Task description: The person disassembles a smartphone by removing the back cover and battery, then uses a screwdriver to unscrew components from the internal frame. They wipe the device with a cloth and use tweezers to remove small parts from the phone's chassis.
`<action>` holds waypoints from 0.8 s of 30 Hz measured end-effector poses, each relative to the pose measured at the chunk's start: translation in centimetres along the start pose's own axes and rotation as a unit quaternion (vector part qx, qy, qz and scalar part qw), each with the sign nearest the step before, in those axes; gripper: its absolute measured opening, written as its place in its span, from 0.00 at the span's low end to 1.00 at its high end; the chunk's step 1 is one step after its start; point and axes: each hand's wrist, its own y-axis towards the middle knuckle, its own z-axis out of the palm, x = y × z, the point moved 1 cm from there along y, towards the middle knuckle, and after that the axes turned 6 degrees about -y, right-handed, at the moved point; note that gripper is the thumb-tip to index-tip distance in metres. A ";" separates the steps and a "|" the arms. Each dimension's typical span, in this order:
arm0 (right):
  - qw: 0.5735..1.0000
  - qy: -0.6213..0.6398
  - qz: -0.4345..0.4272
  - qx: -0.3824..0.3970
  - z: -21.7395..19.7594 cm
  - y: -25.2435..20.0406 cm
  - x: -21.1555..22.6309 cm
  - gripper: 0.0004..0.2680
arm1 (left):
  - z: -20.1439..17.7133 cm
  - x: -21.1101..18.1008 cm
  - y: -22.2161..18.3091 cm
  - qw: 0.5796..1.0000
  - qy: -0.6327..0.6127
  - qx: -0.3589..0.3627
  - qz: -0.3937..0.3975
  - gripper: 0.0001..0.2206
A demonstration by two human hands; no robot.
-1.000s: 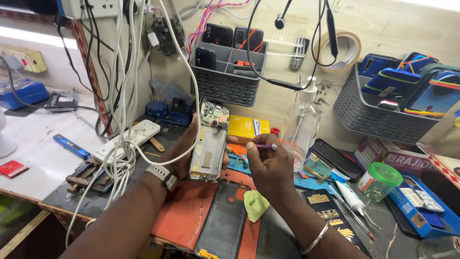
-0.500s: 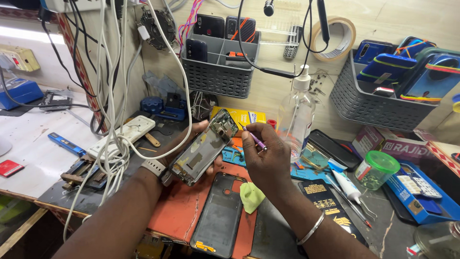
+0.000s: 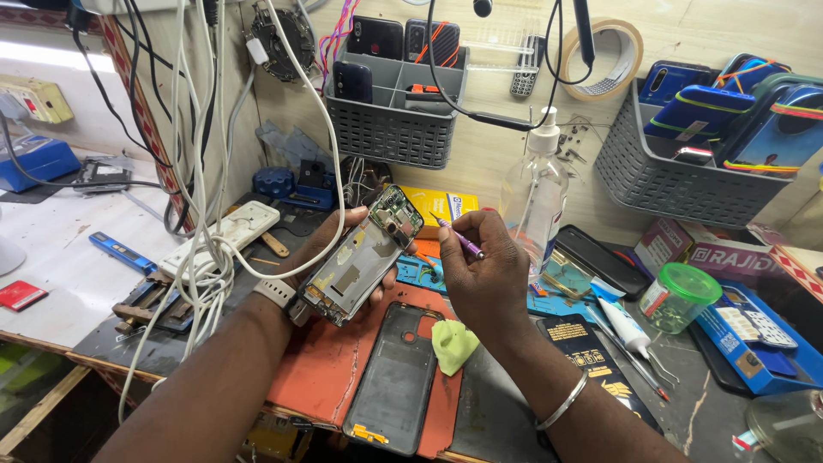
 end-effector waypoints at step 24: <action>0.978 -0.099 0.092 0.162 1.6 -0.2 -2.0 0.09 | 2.4 0.1 0.1 0.937 0.260 -0.145 0.184 0.24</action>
